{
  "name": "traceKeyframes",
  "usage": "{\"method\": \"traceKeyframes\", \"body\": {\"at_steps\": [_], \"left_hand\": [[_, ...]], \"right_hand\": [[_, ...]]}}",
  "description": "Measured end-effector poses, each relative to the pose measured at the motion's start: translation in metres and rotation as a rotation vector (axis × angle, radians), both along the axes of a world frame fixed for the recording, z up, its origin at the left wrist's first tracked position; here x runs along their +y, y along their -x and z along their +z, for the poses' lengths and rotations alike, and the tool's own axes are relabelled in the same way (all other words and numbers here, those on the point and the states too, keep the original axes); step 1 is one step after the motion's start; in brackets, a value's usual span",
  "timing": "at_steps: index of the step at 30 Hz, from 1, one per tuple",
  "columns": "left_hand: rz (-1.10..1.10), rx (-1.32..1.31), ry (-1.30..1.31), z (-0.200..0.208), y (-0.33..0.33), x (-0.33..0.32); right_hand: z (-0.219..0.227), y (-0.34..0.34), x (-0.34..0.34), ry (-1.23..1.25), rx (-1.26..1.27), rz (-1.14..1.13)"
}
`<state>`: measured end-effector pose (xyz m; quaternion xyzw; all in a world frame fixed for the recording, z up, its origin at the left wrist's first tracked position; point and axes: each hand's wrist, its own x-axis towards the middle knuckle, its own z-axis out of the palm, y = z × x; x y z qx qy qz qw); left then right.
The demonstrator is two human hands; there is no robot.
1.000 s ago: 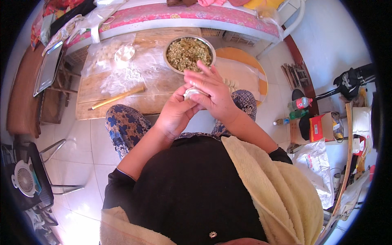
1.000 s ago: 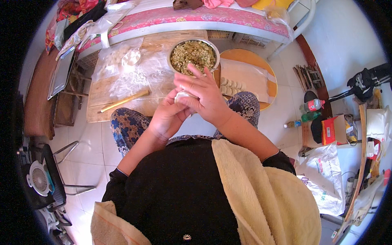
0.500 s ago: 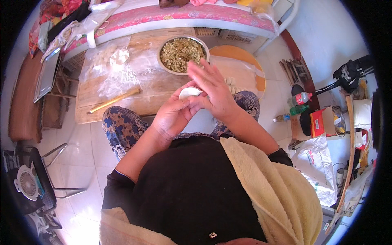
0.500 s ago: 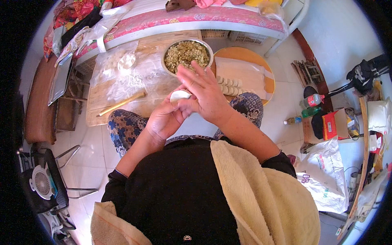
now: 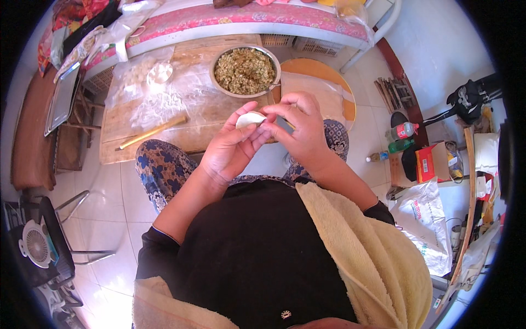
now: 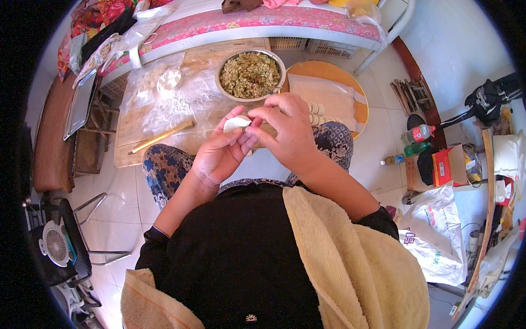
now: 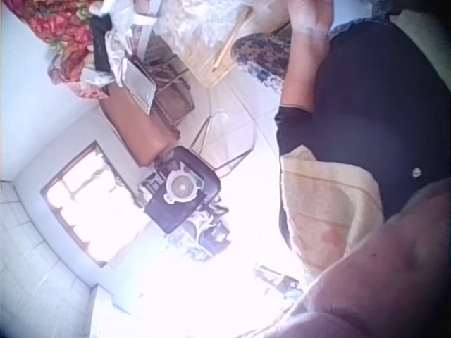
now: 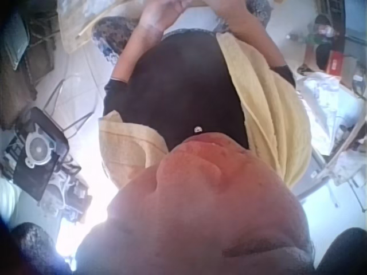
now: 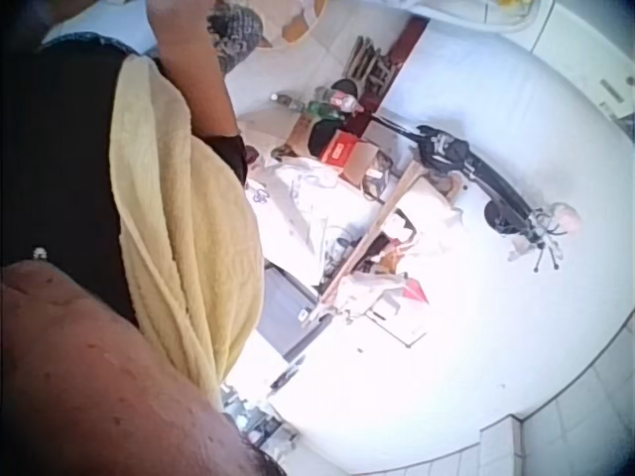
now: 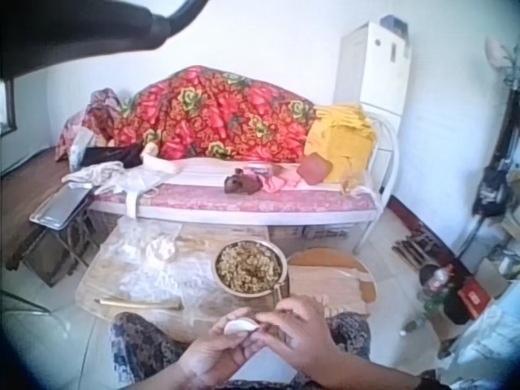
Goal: The person sits on the floor and repeatedly scoops a green filling mixture into round dough wrappers using a spoon. They fold and seal each wrapper by hand to form a dumpling, then place the finished item onto a tray lined with paper. The process is repeated continuously throughout the clip.
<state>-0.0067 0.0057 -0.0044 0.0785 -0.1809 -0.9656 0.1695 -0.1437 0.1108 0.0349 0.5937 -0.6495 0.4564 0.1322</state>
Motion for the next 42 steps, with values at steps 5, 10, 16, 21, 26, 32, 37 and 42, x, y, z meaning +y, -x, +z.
{"method": "traceKeyframes", "body": {"at_steps": [5, 10, 16, 21, 26, 32, 37, 42], "left_hand": [[-0.034, 0.009, 0.029, -0.002, -0.001, 0.003], [-0.053, 0.009, 0.029, 0.001, -0.002, 0.005], [-0.088, 0.051, 0.038, 0.006, -0.003, 0.006], [-0.136, 0.060, 0.064, 0.007, -0.001, 0.010], [-0.146, 0.058, 0.115, 0.012, -0.001, 0.012], [-0.127, -0.008, 0.265, 0.019, -0.003, 0.013], [-0.139, -0.028, 0.260, 0.021, -0.004, 0.014], [-0.104, -0.021, 0.412, 0.021, -0.006, 0.010]], "right_hand": [[-0.011, 0.006, 0.000, -0.001, 0.045, 0.057], [-0.005, 0.003, 0.001, 0.029, 0.004, 0.101], [0.002, 0.000, 0.001, 0.004, -0.015, 0.130], [-0.002, 0.001, 0.004, 0.015, 0.043, 0.136], [0.001, 0.002, 0.009, 0.046, 0.101, 0.132], [0.007, 0.004, 0.003, -0.003, 0.204, 0.186], [0.008, 0.003, 0.005, 0.040, 0.270, 0.188], [0.015, 0.004, 0.003, 0.037, 0.233, 0.246]]}}
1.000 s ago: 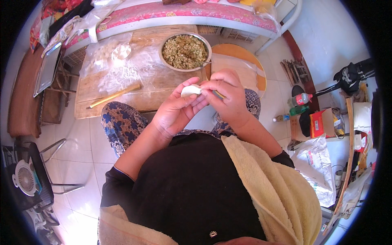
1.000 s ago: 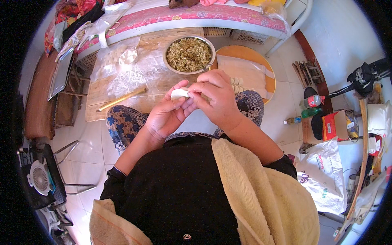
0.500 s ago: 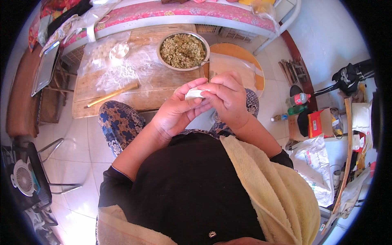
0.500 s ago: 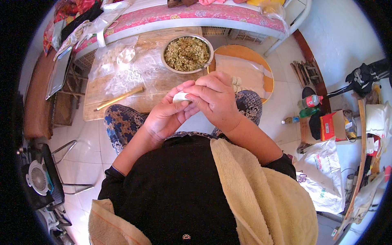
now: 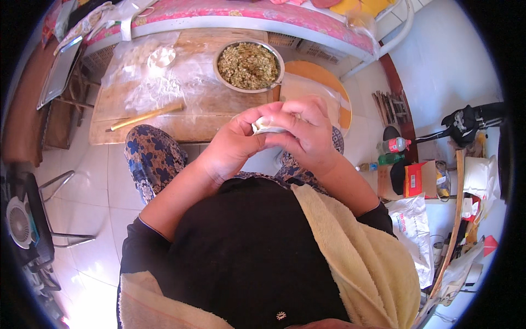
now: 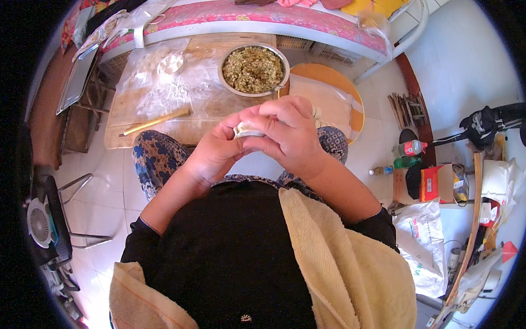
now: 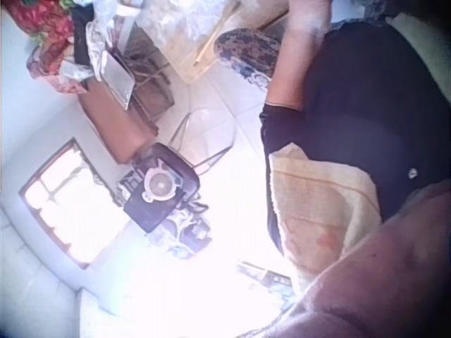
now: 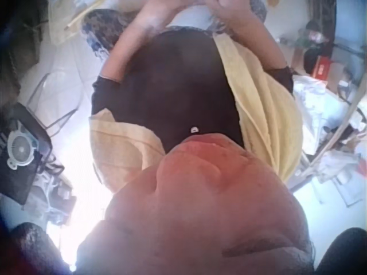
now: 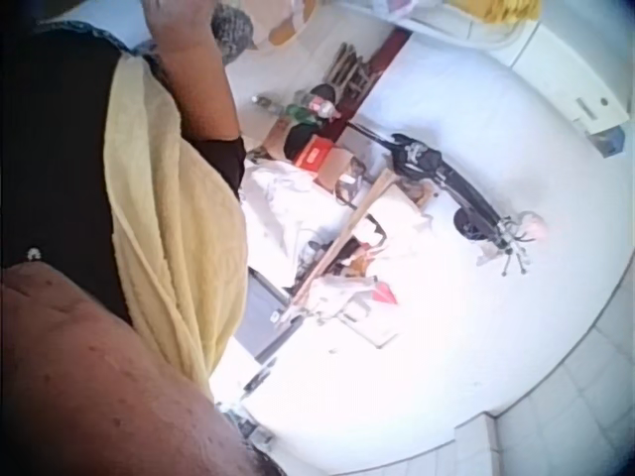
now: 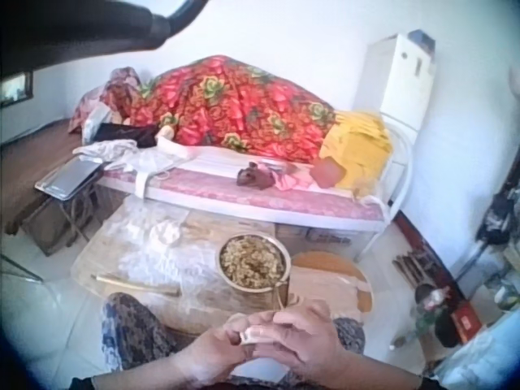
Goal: The person sits on the floor and repeatedly scoops a green filling mixture into round dough wrappers using a spoon. They fold and seal each wrapper by hand to form a dumpling, then place the finished item onto a tray lined with paper. The process is repeated continuously throughout the clip.
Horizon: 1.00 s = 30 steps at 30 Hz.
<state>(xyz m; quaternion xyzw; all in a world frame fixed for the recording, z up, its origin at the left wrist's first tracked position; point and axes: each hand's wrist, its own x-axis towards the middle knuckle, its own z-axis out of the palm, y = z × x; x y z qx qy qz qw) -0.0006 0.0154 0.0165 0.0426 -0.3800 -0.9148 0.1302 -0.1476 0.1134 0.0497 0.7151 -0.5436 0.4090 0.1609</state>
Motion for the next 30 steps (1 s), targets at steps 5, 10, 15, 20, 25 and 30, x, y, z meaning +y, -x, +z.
{"method": "traceKeyframes", "body": {"at_steps": [5, 10, 15, 20, 25, 30], "left_hand": [[0.095, -0.058, 0.317, 0.003, 0.001, 0.002], [0.088, -0.080, 0.314, -0.004, 0.001, 0.001], [0.238, -0.119, 0.709, -0.010, 0.000, -0.007], [0.485, -0.167, 1.628, 0.004, 0.001, -0.019], [0.802, -0.156, 1.511, -0.006, 0.007, -0.021], [0.894, -0.148, 1.566, -0.006, 0.012, -0.017]], "right_hand": [[0.000, -0.002, -0.002, -0.012, 0.063, 0.049], [0.004, -0.001, -0.001, -0.077, 0.057, 0.030], [-0.026, 0.008, -0.009, -0.235, -0.746, 0.206], [-0.049, 0.003, -0.022, -0.614, -2.055, 0.698], [-0.050, -0.004, -0.027, -0.540, -2.201, 0.787], [-0.045, 0.000, -0.020, -0.484, -2.271, 0.780]]}}
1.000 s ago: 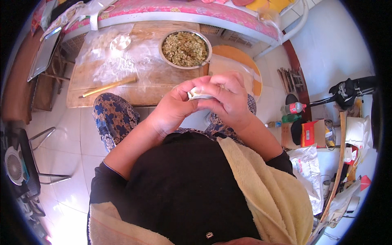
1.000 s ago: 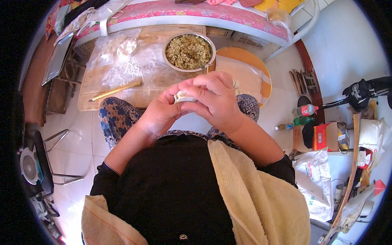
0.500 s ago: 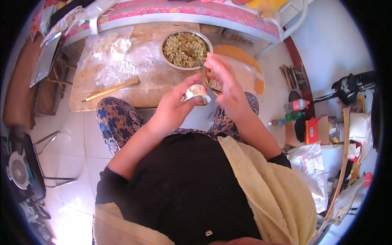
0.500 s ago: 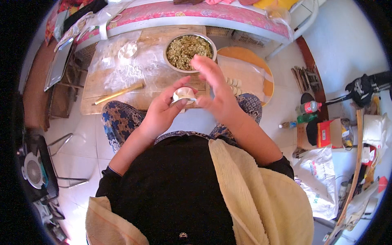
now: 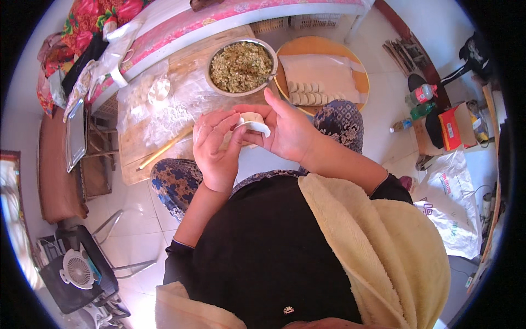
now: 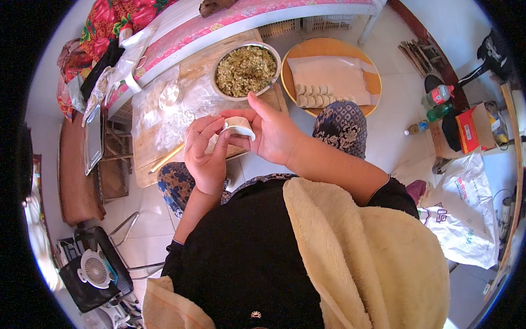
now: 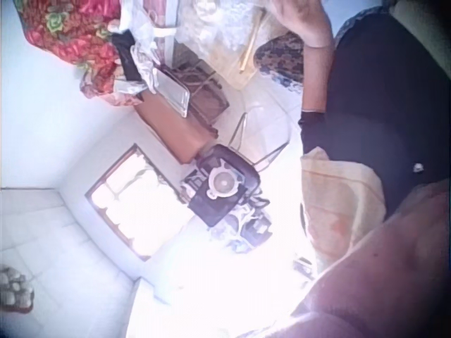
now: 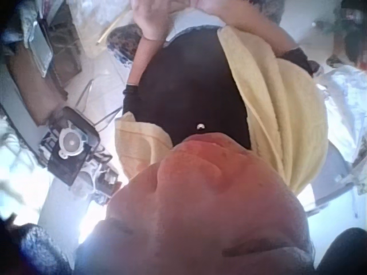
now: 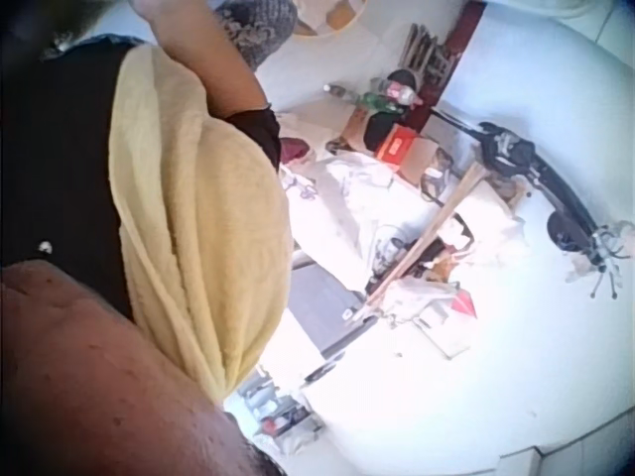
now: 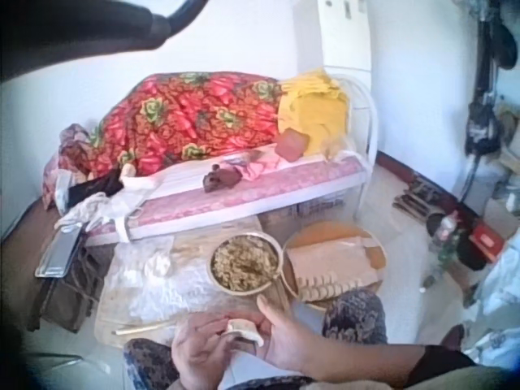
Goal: The person sits on the floor and repeatedly scoops a green filling mixture into round dough wrappers using a spoon. They fold and seal each wrapper by hand to form a dumpling, then place the finished item onto a tray lined with paper. The process is repeated continuously throughout the clip.
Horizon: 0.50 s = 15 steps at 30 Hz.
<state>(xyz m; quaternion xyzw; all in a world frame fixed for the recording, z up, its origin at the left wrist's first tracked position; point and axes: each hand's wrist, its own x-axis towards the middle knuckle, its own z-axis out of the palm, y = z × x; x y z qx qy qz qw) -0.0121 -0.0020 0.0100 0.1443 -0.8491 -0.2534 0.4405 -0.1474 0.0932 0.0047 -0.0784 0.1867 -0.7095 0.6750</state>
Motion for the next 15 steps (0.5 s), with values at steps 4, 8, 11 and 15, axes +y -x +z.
{"method": "traceKeyframes", "body": {"at_steps": [4, 8, 11, 15], "left_hand": [[0.005, -0.032, 0.082, 0.001, 0.004, 0.003], [-0.018, 0.003, 0.080, -0.001, 0.006, 0.004], [-0.124, 0.035, -0.155, 0.000, 0.009, 0.009], [-0.173, 0.031, -0.234, -0.006, 0.011, 0.008]], "right_hand": [[-0.004, 0.000, 0.003, -0.010, -0.011, -0.013], [0.002, -0.003, 0.006, -0.039, -0.015, -0.023], [-0.003, -0.002, 0.006, -0.046, 0.005, -0.011], [-0.009, 0.000, 0.009, -0.040, -0.007, 0.024]]}}
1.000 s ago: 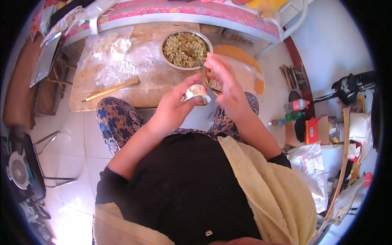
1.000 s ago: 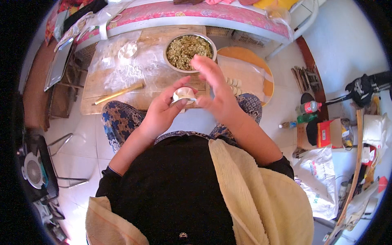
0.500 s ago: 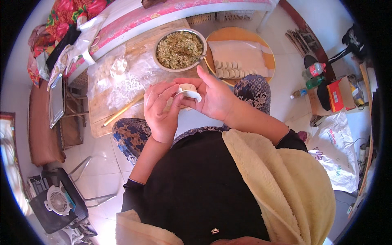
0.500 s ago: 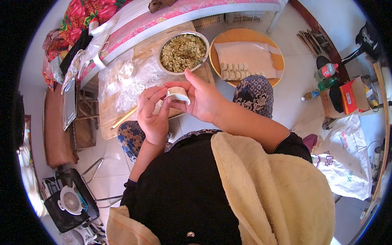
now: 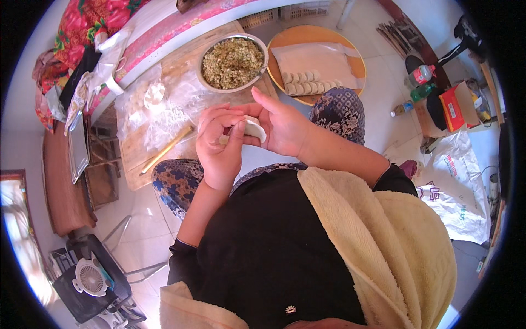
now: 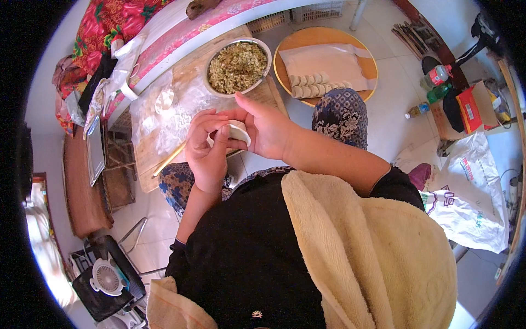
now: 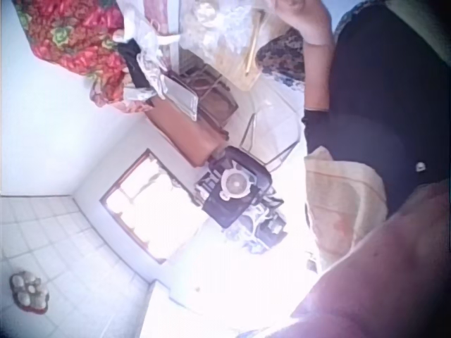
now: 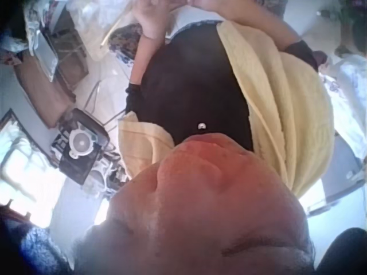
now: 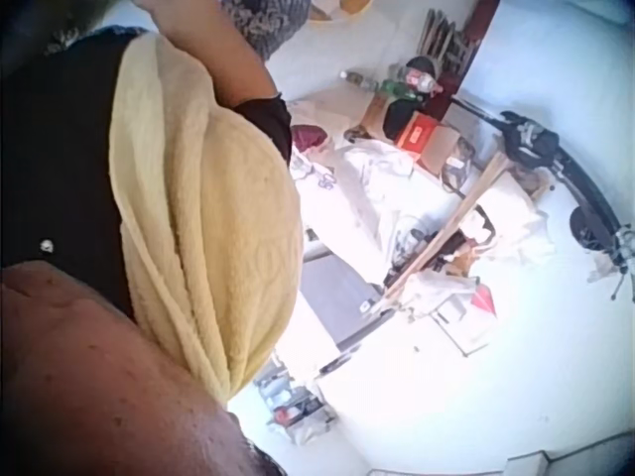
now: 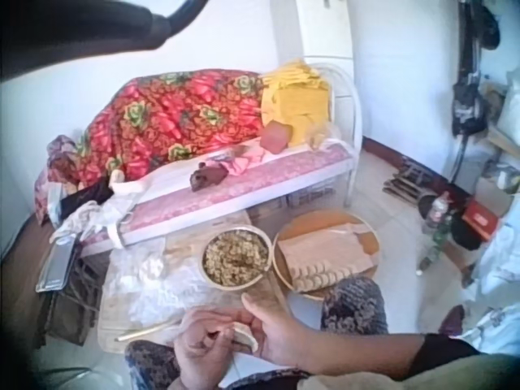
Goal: The person sits on the floor and repeatedly scoops a green filling mixture into round dough wrappers using a spoon. They fold and seal each wrapper by hand to form a dumpling, then place the finished item onto a tray lined with paper. The process is repeated continuously throughout the clip.
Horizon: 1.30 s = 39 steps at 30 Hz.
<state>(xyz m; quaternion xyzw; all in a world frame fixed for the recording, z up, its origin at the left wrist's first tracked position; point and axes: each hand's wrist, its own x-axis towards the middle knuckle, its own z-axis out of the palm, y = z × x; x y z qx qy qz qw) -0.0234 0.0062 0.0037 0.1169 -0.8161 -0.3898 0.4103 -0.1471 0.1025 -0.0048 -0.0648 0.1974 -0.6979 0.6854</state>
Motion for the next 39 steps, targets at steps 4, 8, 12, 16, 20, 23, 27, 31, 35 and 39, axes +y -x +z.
{"method": "traceKeyframes", "body": {"at_steps": [4, 8, 12, 16, 20, 23, 27, 31, 35, 39], "left_hand": [[-0.059, -0.110, 0.093, -0.001, -0.003, -0.009], [-0.047, 0.053, -0.135, 0.012, 0.002, 0.007], [-0.001, -0.131, 0.202, 0.002, -0.011, -0.013], [0.131, -0.269, 0.524, 0.010, -0.014, -0.013], [0.098, -0.310, 0.518, 0.008, -0.018, -0.015], [0.041, -0.319, 0.389, 0.002, -0.019, -0.020], [0.022, -0.173, 0.045, -0.003, -0.005, -0.017], [0.168, -0.136, 0.119, 0.002, -0.006, -0.011], [0.113, -0.192, 0.216, -0.013, 0.002, 0.002], [0.092, -0.296, 0.219, -0.008, 0.014, 0.003]], "right_hand": [[-0.002, 0.000, 0.000, 0.032, 0.001, 0.006], [0.003, 0.004, 0.002, 0.070, -0.028, 0.013], [0.009, 0.000, 0.001, -0.007, -0.049, -0.003], [0.004, -0.004, -0.002, -0.068, -0.067, -0.030], [-0.001, -0.006, -0.006, 0.058, -0.039, 0.062], [0.008, -0.007, -0.005, 0.003, -0.034, 0.090], [0.003, -0.001, -0.007, -0.016, -0.015, 0.021], [-0.016, 0.006, -0.011, -0.017, 0.113, -0.151], [-0.003, -0.009, -0.015, -0.125, 0.168, -0.267], [0.002, -0.011, -0.008, -0.130, 0.250, -0.223]]}}
